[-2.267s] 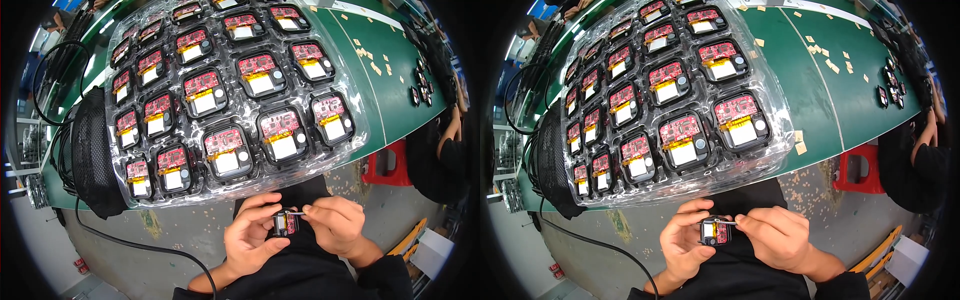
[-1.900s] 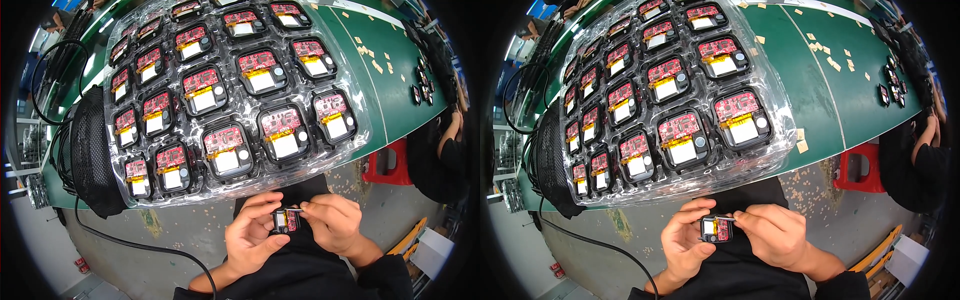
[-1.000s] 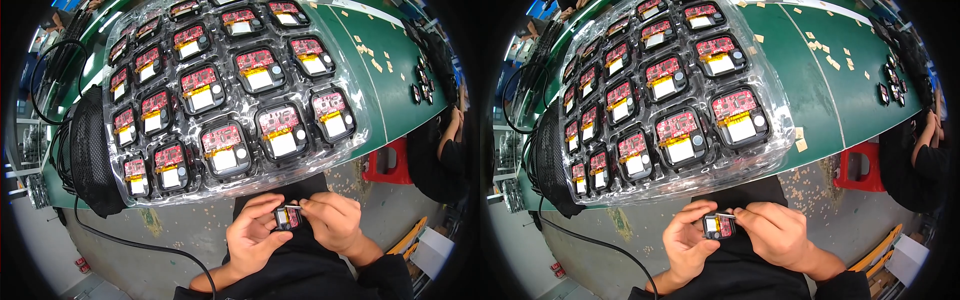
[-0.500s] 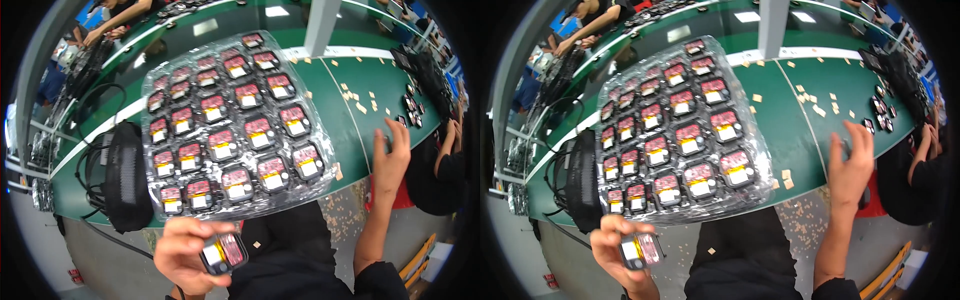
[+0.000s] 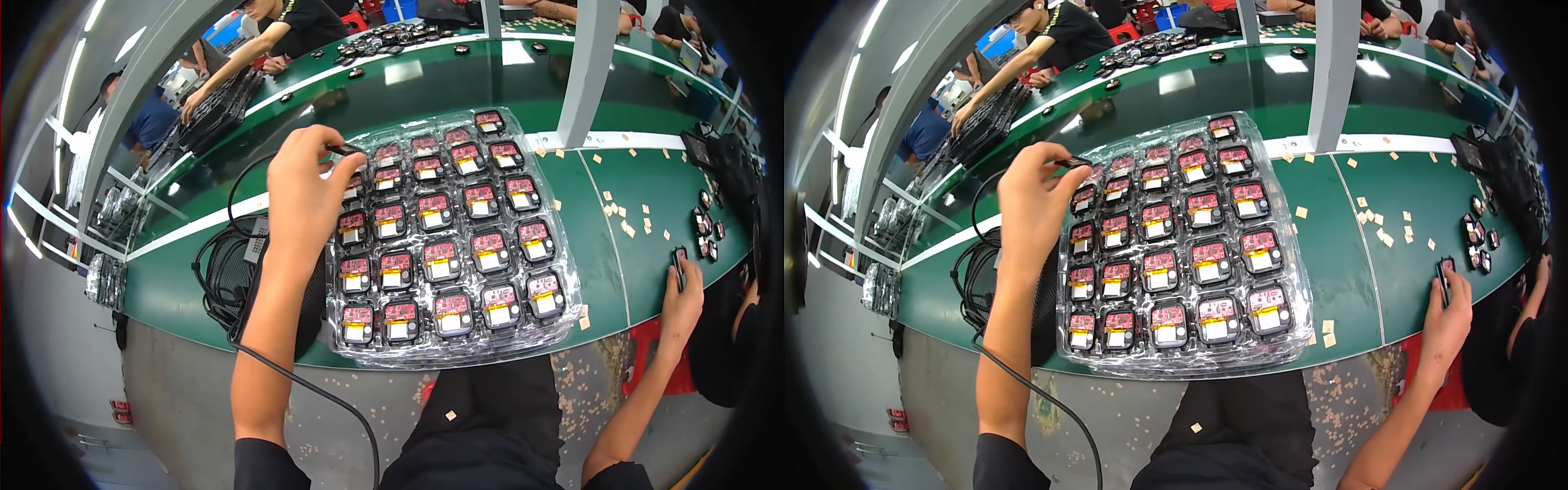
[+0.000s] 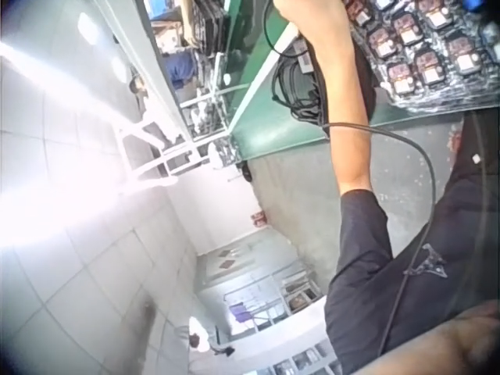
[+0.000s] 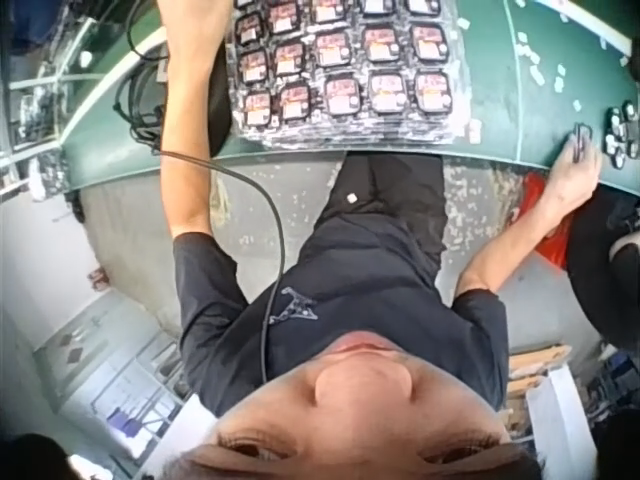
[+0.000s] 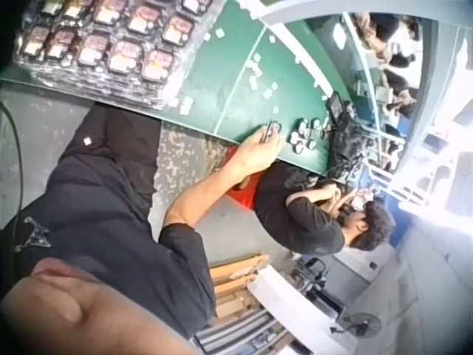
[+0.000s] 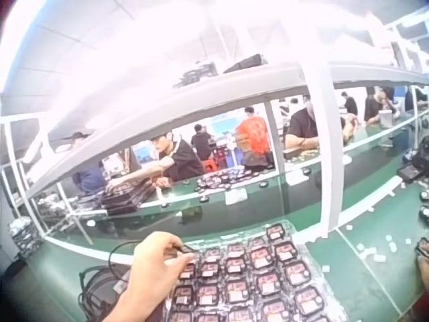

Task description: Manually assemble and inspect smart watch or electronic components at a production line bench.

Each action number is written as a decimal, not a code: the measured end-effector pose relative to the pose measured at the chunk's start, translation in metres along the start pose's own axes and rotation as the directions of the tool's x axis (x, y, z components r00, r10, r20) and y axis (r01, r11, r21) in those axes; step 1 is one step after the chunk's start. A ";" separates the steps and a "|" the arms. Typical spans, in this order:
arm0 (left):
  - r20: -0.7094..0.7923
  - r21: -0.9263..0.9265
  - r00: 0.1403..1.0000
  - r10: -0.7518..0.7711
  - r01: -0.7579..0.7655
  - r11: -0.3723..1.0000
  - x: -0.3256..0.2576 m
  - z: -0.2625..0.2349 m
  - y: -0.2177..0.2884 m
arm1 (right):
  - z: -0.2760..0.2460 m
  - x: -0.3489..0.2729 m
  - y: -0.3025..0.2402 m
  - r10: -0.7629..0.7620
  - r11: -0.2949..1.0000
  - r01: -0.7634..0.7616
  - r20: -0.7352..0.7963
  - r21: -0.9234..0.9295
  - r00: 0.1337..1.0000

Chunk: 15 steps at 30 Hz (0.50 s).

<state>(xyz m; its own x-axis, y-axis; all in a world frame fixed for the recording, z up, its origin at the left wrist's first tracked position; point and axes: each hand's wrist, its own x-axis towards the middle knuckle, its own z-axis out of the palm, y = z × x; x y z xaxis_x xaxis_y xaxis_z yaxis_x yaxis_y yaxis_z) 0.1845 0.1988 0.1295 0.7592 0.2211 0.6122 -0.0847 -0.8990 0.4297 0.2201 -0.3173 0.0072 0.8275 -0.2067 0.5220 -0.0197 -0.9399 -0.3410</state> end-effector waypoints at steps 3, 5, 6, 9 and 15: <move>0.045 0.168 0.998 0.048 -0.055 0.984 0.011 0.014 -0.016 | -0.006 -0.004 0.010 -0.045 0.980 0.029 0.082 0.195 0.996; 0.058 0.215 0.998 0.022 -0.034 0.976 0.013 0.017 -0.019 | -0.012 -0.010 -0.004 -0.045 0.976 0.024 0.096 0.216 0.994; 0.089 0.257 0.996 -0.018 -0.006 0.967 0.012 0.018 -0.019 | -0.017 -0.015 -0.017 0.005 0.952 -0.048 0.141 0.303 0.990; 0.152 0.260 0.980 -0.128 0.085 0.962 0.010 0.021 -0.011 | -0.021 -0.022 -0.025 -0.055 0.944 0.002 0.153 0.329 0.987; 0.151 0.328 0.987 -0.052 -0.001 0.945 0.001 0.020 -0.021 | -0.032 -0.025 -0.054 -0.090 0.937 -0.012 0.275 0.350 0.957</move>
<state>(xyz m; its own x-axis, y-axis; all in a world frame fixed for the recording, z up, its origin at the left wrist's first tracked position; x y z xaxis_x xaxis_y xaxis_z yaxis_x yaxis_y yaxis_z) 0.2001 0.2109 0.1079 0.8512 0.2076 0.4820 0.1310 -0.9734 0.1879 0.1825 -0.2704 0.0373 0.9482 -0.0381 0.3153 0.1678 -0.7828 -0.5992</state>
